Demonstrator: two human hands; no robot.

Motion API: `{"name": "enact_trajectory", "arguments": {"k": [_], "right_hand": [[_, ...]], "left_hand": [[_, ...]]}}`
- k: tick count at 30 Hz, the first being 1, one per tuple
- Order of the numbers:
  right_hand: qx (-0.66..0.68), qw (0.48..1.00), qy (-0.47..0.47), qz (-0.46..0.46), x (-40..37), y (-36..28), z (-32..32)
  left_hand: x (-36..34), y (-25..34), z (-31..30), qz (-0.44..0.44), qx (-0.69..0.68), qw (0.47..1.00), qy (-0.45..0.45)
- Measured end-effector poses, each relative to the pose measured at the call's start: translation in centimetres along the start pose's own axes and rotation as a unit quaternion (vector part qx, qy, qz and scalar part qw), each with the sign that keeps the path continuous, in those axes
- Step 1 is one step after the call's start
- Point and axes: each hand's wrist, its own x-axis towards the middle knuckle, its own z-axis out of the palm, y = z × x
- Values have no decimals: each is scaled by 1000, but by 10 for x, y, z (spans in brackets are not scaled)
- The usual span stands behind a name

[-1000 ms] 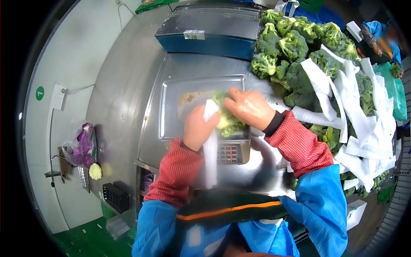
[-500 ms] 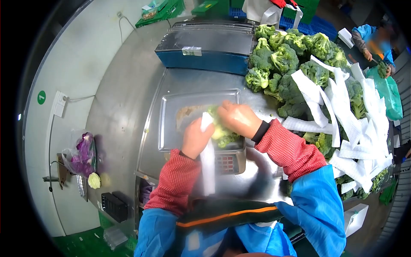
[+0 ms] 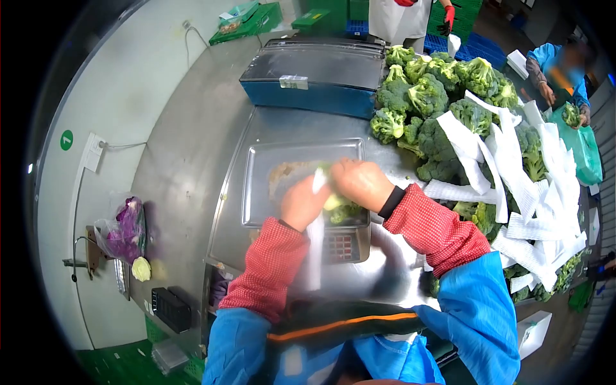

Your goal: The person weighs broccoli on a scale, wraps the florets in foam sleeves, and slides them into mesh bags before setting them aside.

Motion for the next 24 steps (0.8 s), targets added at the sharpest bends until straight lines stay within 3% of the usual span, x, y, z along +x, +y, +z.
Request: {"name": "enact_trajectory", "arguments": {"k": [8, 12, 17, 21, 22, 24], "right_hand": [[60, 991, -58, 103, -3, -7, 9], [29, 997, 19, 72, -2, -6, 15], [137, 974, 16, 177, -10, -20, 6], [160, 960, 26, 231, -26, -39, -18], [204, 952, 11, 227, -34, -35, -20], [461, 834, -115, 280, -45, -35, -31]], "left_hand": [[1, -8, 7, 2, 14, 1000, 25], [-1, -2, 1, 0, 13, 1000, 11], [-6, 0, -2, -18, -19, 1000, 0], [-12, 10, -3, 16, 16, 1000, -8], [-11, 8, -1, 7, 19, 1000, 3], [-7, 3, 4, -13, 25, 999, 22]]}}
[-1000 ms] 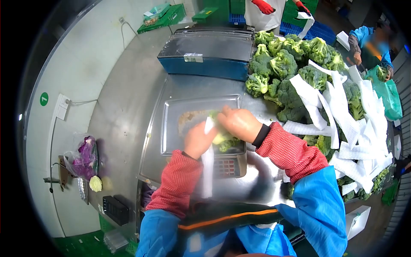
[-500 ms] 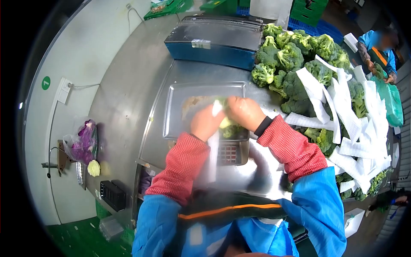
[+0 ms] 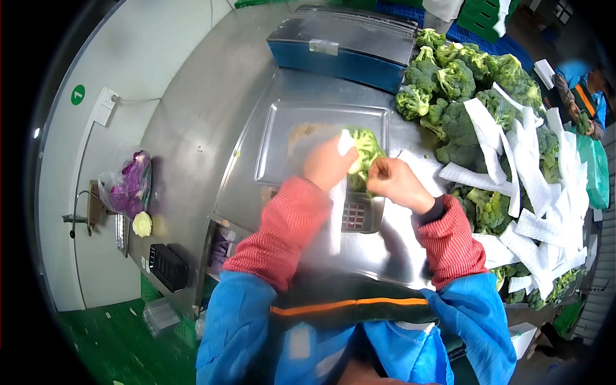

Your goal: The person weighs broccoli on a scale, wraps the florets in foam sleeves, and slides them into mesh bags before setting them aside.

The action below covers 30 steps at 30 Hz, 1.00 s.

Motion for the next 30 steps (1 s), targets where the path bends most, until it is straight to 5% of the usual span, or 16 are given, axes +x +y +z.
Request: {"name": "enact_trajectory", "arguments": {"k": [5, 8, 9, 14, 22, 26, 30], "right_hand": [[-115, 954, -270, -54, -35, -13, 20], [-13, 982, -147, -115, -34, 9, 12], [26, 992, -107, -55, -32, 5, 3], [0, 990, 128, -54, -5, 15, -13], [68, 972, 215, -59, 1, 22, -10], [-59, 958, 239, -149, -32, -34, 13], [-140, 966, 184, -120, -38, -36, 47]], "left_hand": [[3, -8, -6, 8, -43, 998, -47], [6, -16, -5, 13, -97, 994, -50], [7, -17, -5, 13, -101, 993, -55], [0, -10, -12, 5, -143, 989, -49], [-33, -29, -37, 0, -343, 938, -42], [-57, -29, -50, -84, -384, 889, -233], [-73, -17, -29, 58, -352, 875, -327]]}}
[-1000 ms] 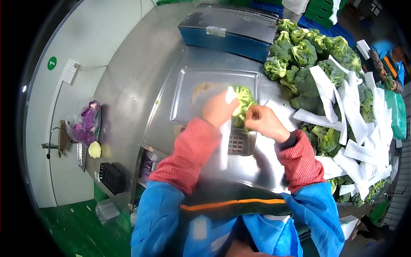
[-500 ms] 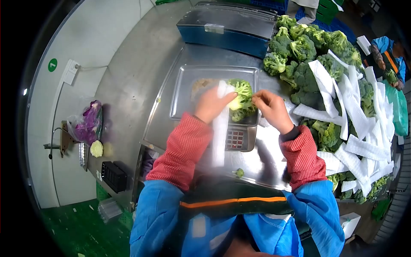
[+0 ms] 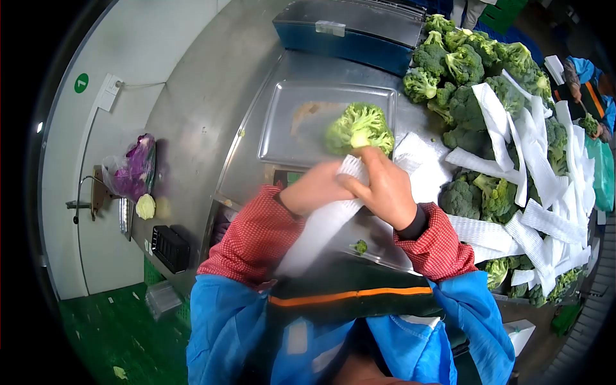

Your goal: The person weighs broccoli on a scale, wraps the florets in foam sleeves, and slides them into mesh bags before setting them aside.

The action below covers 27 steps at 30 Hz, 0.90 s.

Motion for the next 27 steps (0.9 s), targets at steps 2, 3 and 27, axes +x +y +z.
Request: {"name": "enact_trajectory", "arguments": {"k": [2, 3, 27], "right_hand": [[41, 999, -15, 31, -12, 13, 14], [70, 997, -2, 42, -21, 22, 19], [275, 819, -474, 172, -63, 37, 18]], "left_hand": [[-7, -11, 5, -36, -145, 989, -14], [-11, -20, 8, -52, -219, 974, -20], [-21, -94, 48, 22, -400, 898, 181]]}}
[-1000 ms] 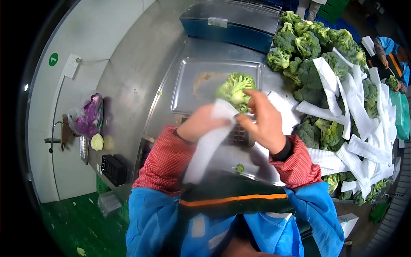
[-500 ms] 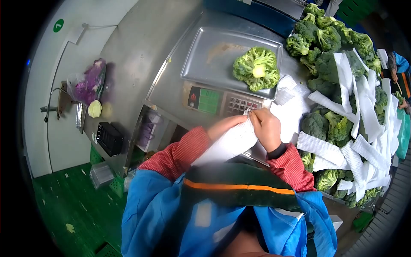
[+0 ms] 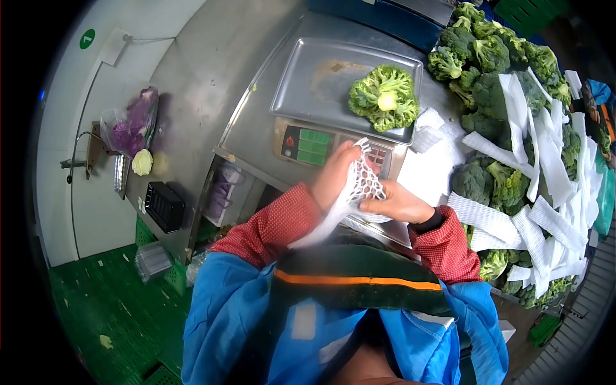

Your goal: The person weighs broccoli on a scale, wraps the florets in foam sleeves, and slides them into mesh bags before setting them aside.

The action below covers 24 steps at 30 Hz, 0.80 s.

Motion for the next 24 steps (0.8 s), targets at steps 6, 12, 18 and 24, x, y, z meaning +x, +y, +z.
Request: {"name": "enact_trajectory", "arguments": {"k": [6, 12, 18, 24], "right_hand": [[416, 886, 68, -190, -8, 5, -49], [87, 966, 238, -61, -21, -55, -89], [-309, 849, 405, -137, 57, -95, -187], [-80, 962, 254, 53, 110, -2, -241]], "left_hand": [[-22, 13, 10, -184, 5, 973, -137], [-34, 39, -19, -165, 230, 959, 2], [70, 56, -17, 45, 126, 973, 189], [95, 82, 12, -76, 26, 983, 166]]}}
